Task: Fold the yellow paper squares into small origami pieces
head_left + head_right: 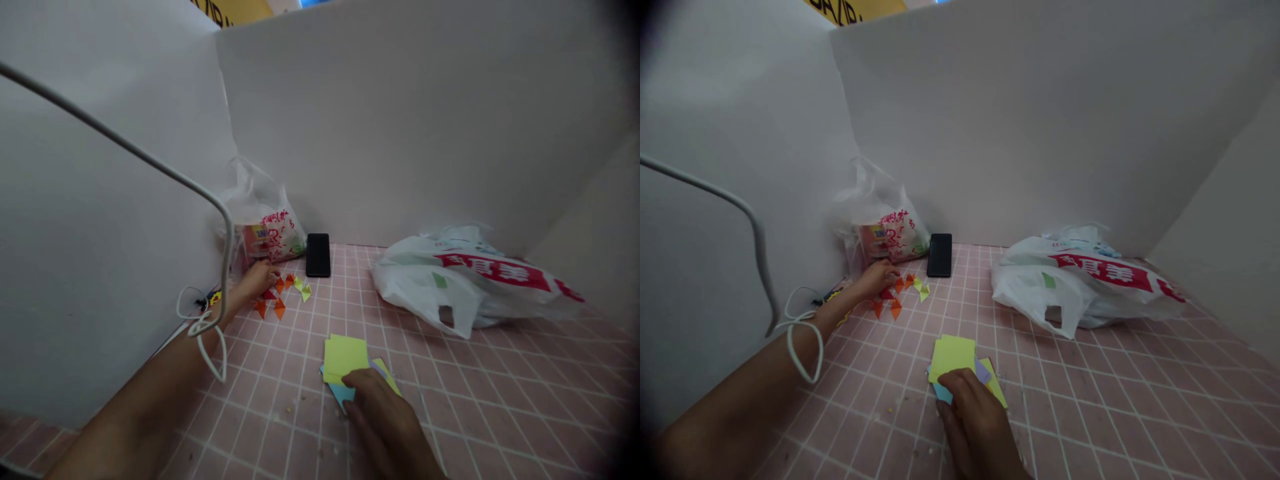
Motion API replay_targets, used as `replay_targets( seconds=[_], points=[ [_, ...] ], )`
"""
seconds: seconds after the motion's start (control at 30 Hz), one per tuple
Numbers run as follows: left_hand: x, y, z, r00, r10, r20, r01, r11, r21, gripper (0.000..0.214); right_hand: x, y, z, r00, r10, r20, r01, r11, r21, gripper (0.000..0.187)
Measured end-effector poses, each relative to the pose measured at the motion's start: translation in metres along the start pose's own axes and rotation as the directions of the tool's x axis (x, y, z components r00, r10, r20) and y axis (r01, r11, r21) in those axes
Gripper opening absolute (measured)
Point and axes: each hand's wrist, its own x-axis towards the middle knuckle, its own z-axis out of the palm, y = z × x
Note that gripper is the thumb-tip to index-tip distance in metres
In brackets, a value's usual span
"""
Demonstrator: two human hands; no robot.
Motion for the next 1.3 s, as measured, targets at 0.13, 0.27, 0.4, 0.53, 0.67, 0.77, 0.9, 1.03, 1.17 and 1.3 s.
replay_targets(
  seconds=[0.13, 0.27, 0.4, 0.53, 0.67, 0.77, 0.9, 1.03, 1.17, 1.3],
  points=[
    [-0.022, 0.007, -0.011, 0.997, 0.073, -0.035, -0.072, 0.997, 0.033, 0.020, 0.002, -0.003, -0.001, 1.000, -0.009, -0.020, 0.009, 1.000, -0.001, 0.023],
    [-0.051, 0.015, -0.019, 0.992, 0.119, -0.039, -0.118, 0.992, 0.040, 0.014, 0.002, -0.004, -0.001, 1.000, 0.004, -0.011, -0.004, 1.000, 0.004, 0.024],
    [-0.070, 0.019, -0.012, 0.989, 0.135, -0.054, -0.130, 0.988, 0.083, 0.017, 0.002, -0.005, 0.000, 1.000, 0.017, 0.009, -0.017, 1.000, 0.022, 0.024],
    [-0.072, 0.019, 0.002, 0.986, 0.150, -0.068, -0.140, 0.981, 0.134, 0.022, 0.002, -0.005, 0.000, 1.000, -0.005, -0.006, 0.005, 1.000, 0.024, 0.024],
    [-0.062, 0.021, 0.011, 0.985, 0.161, -0.068, -0.149, 0.976, 0.160, 0.009, 0.002, -0.006, -0.001, 1.000, 0.011, -0.018, -0.011, 1.000, 0.024, 0.023],
    [-0.049, 0.025, 0.014, 0.984, 0.152, -0.091, -0.135, 0.977, 0.165, 0.009, 0.002, -0.007, -0.002, 1.000, 0.027, -0.006, -0.027, 0.999, 0.032, 0.024],
    [-0.033, 0.027, 0.014, 0.984, 0.148, -0.095, -0.134, 0.981, 0.142, 0.010, 0.003, -0.007, -0.003, 0.999, 0.036, 0.011, -0.036, 0.999, 0.021, 0.025],
    [-0.035, 0.019, -0.001, 0.983, 0.115, -0.140, -0.105, 0.991, 0.081, 0.018, 0.001, -0.003, -0.002, 1.000, 0.020, 0.013, -0.020, 1.000, 0.012, 0.024],
    [-0.059, 0.003, -0.019, 0.978, 0.010, -0.207, -0.007, 1.000, 0.012, 0.021, 0.000, 0.001, -0.001, 0.999, 0.034, 0.019, -0.034, 0.999, 0.007, 0.022],
    [-0.083, -0.011, -0.025, 0.979, -0.125, -0.163, 0.119, 0.992, -0.048, 0.022, 0.002, 0.001, 0.000, 1.000, 0.002, -0.027, -0.003, 1.000, -0.011, 0.019]
  ],
)
